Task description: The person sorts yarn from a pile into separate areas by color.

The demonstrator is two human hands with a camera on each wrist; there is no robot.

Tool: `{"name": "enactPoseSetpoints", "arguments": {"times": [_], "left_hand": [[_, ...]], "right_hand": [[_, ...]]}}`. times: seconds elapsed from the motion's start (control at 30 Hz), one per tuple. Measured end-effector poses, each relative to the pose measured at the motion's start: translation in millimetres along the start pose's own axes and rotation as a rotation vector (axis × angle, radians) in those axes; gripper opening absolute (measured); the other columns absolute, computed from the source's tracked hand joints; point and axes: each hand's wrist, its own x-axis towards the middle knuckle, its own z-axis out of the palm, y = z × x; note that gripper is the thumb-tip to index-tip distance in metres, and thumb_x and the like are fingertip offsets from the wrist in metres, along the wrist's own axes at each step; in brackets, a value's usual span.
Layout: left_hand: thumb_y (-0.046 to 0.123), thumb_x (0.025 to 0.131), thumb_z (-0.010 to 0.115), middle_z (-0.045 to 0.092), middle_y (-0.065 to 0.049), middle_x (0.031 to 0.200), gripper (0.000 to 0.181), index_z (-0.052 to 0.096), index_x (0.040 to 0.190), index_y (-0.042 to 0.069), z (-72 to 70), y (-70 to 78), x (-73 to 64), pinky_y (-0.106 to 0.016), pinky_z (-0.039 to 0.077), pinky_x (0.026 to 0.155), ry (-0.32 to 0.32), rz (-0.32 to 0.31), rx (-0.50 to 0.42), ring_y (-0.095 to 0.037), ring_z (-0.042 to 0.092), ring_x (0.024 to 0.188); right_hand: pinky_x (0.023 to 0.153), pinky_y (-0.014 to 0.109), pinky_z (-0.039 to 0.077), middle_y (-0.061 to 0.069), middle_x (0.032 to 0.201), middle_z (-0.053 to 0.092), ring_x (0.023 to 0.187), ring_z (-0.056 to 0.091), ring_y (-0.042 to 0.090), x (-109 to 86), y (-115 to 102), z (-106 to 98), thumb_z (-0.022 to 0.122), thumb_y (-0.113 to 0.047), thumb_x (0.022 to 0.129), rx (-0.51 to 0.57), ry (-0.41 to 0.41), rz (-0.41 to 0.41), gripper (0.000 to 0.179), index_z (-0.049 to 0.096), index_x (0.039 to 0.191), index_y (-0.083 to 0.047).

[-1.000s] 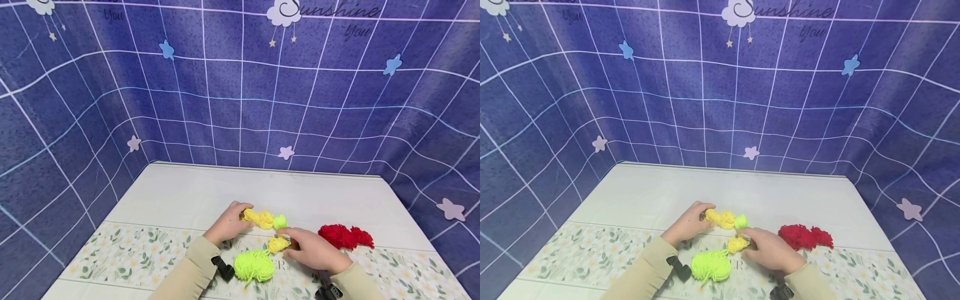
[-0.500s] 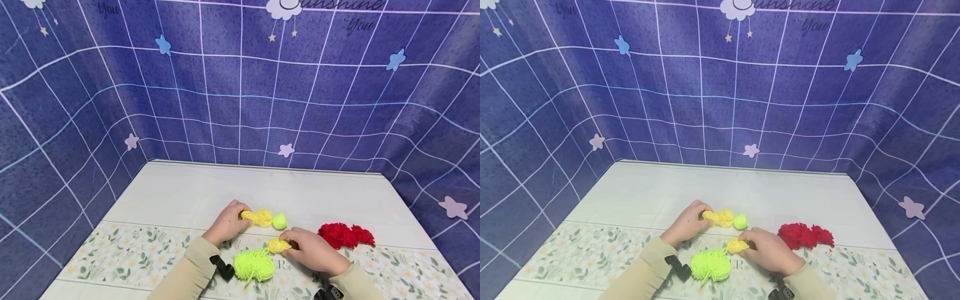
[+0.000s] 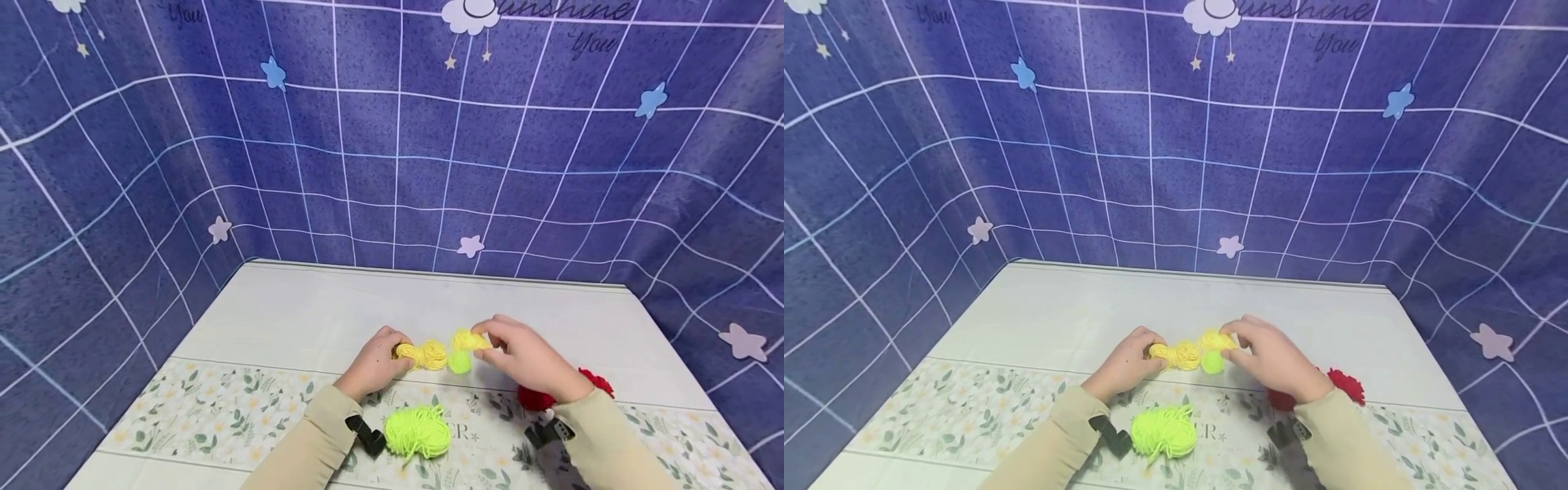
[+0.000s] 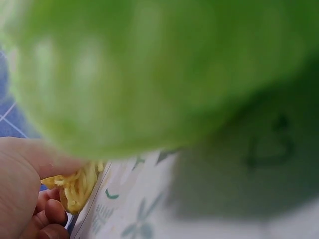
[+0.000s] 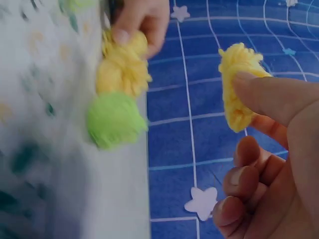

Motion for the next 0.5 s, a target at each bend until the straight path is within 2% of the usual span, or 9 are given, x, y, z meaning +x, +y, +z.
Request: {"name": "enactPoseSetpoints", "arguments": {"times": [0.13, 0.33, 0.5], "left_hand": [[0.025, 0.095, 0.073, 0.052, 0.004, 0.106, 0.017, 0.068, 0.11, 0.02, -0.2, -0.3, 1.0, -0.034, 0.048, 0.074, -0.001, -0.006, 0.009, -0.014, 0.053, 0.085], [0.027, 0.095, 0.072, 0.052, 0.004, 0.106, 0.017, 0.068, 0.111, 0.021, -0.7, -0.4, 1.4, -0.034, 0.047, 0.074, -0.002, -0.009, 0.001, -0.015, 0.052, 0.084], [0.025, 0.096, 0.071, 0.052, 0.003, 0.105, 0.016, 0.068, 0.111, 0.02, 0.2, 0.1, -1.0, -0.035, 0.047, 0.074, 0.0, 0.0, -0.008, -0.015, 0.052, 0.084]], "right_hand": [[0.066, 0.031, 0.042, -0.007, 0.084, 0.05, 0.074, 0.048, 0.013, 21.0, 11.5, -6.1, 0.073, -0.021, 0.095, -0.006, 0.034, 0.023, 0.024, 0.07, 0.118, -0.02], [0.071, 0.037, 0.044, -0.001, 0.091, 0.058, 0.079, 0.051, 0.017, 56.0, 33.0, 5.5, 0.071, -0.019, 0.096, -0.025, 0.076, 0.079, 0.029, 0.068, 0.123, -0.012], [0.069, 0.037, 0.043, 0.003, 0.088, 0.059, 0.077, 0.051, 0.019, 79.0, 44.8, 21.1, 0.069, -0.021, 0.097, 0.009, 0.026, 0.185, 0.029, 0.067, 0.124, -0.01]]}}
